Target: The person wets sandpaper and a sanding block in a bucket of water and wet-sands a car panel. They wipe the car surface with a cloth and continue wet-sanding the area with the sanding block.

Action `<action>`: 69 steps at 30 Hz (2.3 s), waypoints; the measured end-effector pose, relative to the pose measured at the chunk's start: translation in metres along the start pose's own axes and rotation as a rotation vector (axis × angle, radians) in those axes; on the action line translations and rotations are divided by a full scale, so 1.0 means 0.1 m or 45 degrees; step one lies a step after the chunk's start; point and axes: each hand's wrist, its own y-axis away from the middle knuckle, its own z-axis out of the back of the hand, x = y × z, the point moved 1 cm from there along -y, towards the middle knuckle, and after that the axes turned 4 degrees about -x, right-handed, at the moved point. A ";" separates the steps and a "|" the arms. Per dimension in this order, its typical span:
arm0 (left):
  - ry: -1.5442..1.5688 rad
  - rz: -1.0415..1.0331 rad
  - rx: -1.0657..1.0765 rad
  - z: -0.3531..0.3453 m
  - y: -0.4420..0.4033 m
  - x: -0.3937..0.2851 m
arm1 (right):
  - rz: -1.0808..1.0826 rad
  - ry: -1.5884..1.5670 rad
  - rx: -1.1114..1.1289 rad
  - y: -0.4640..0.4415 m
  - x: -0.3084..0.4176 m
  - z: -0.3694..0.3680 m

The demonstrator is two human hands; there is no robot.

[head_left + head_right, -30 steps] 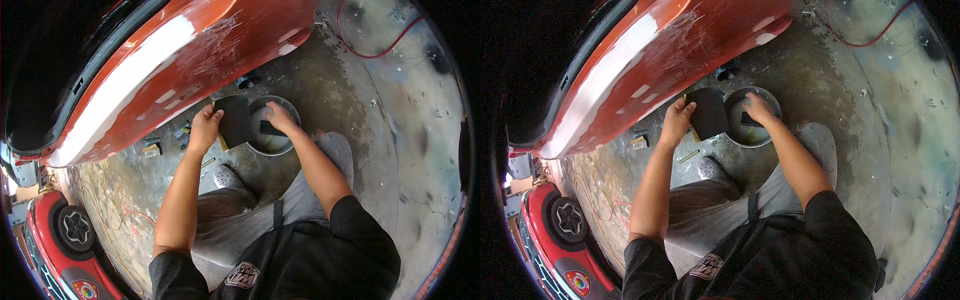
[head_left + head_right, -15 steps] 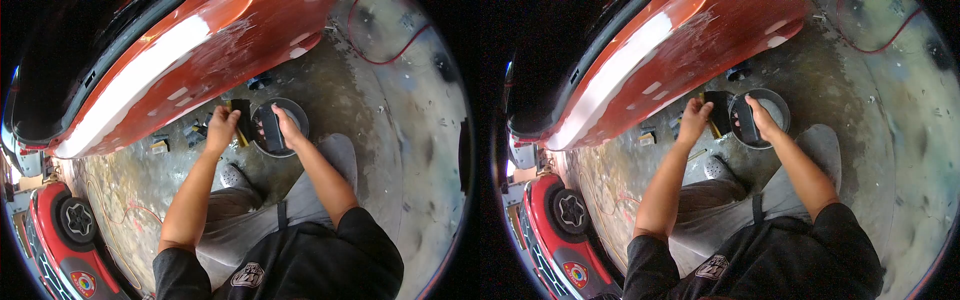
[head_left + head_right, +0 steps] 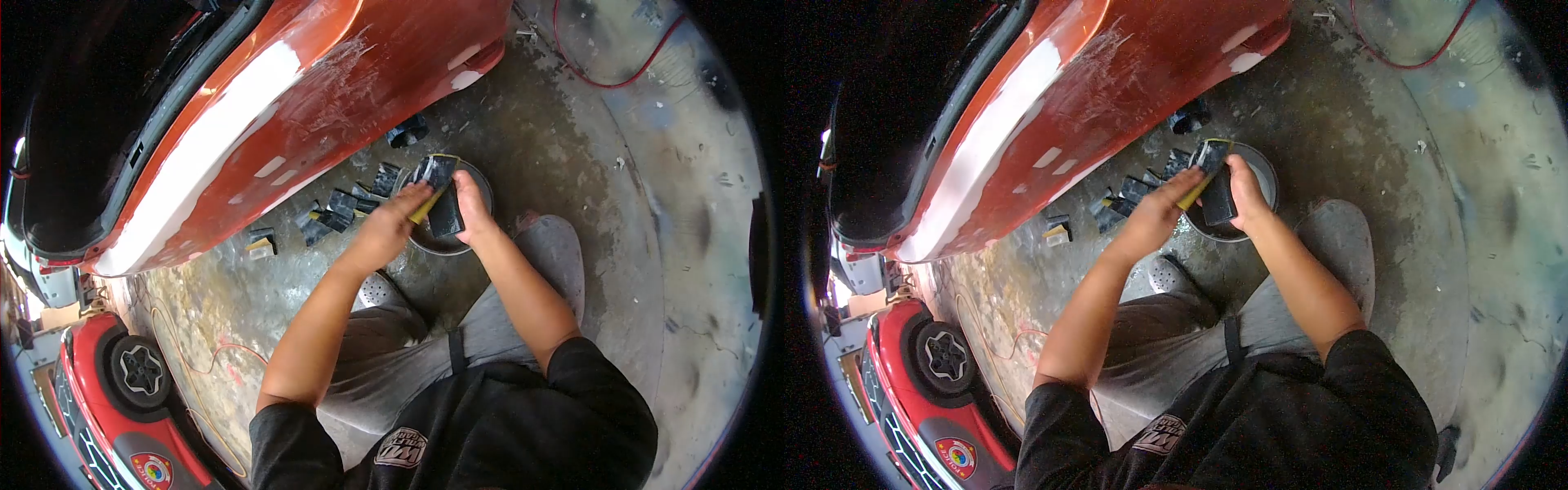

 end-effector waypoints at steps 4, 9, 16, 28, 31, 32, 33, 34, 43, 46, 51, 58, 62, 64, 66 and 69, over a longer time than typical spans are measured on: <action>0.595 0.673 -0.301 0.20 -0.06 -0.10 | 0.504 0.248 -0.059 0.01 -0.11 0.00; 0.953 0.992 -0.383 0.28 -0.01 -0.12 | 1.261 1.204 -0.140 0.23 -0.10 -0.28; 1.328 0.916 -0.467 0.01 0.03 0.09 | 1.464 1.384 -0.194 0.29 -0.21 -0.42; 1.092 0.561 -0.485 -0.01 0.05 -0.16 | 1.445 1.239 -0.122 0.36 -0.29 -0.46; 1.033 0.556 -0.481 -0.03 0.05 -0.13 | 1.489 1.321 -0.164 0.40 -0.27 -0.46; 1.003 0.561 -0.481 -0.03 0.06 -0.12 | 1.496 1.336 -0.171 0.40 -0.27 -0.47; 0.972 0.566 -0.479 -0.02 0.05 -0.16 | 1.504 1.349 -0.179 0.40 -0.26 -0.47; 0.941 0.572 -0.477 -0.01 0.05 -0.17 | 1.512 1.362 -0.188 0.41 -0.26 -0.48; 1.014 0.618 -0.561 0.07 0.00 -0.07 | 1.515 1.469 -0.053 0.26 0.00 -0.35; 1.153 0.606 -0.479 0.20 -0.04 -0.09 | 1.068 0.899 -0.140 0.11 0.23 -0.33; 1.018 0.684 -0.605 -0.01 -0.18 0.08 | 0.610 1.170 0.239 0.19 0.38 -0.51; 0.583 0.752 -0.492 -0.40 -0.34 0.09 | 1.012 2.500 -0.010 0.31 0.31 -0.51; 0.943 0.886 -0.394 -0.84 -0.33 0.40 | 0.771 2.100 -0.109 0.22 0.58 -0.06; -0.208 0.184 0.271 -1.27 -0.31 1.42 | 0.703 1.944 -0.154 0.29 0.78 0.03; -0.185 0.648 0.641 -1.47 -0.57 1.09 | 0.609 1.794 -0.227 0.38 1.00 0.06; -0.650 0.701 0.607 -2.19 -0.84 1.78 | 0.601 1.834 -0.243 0.60 0.91 0.12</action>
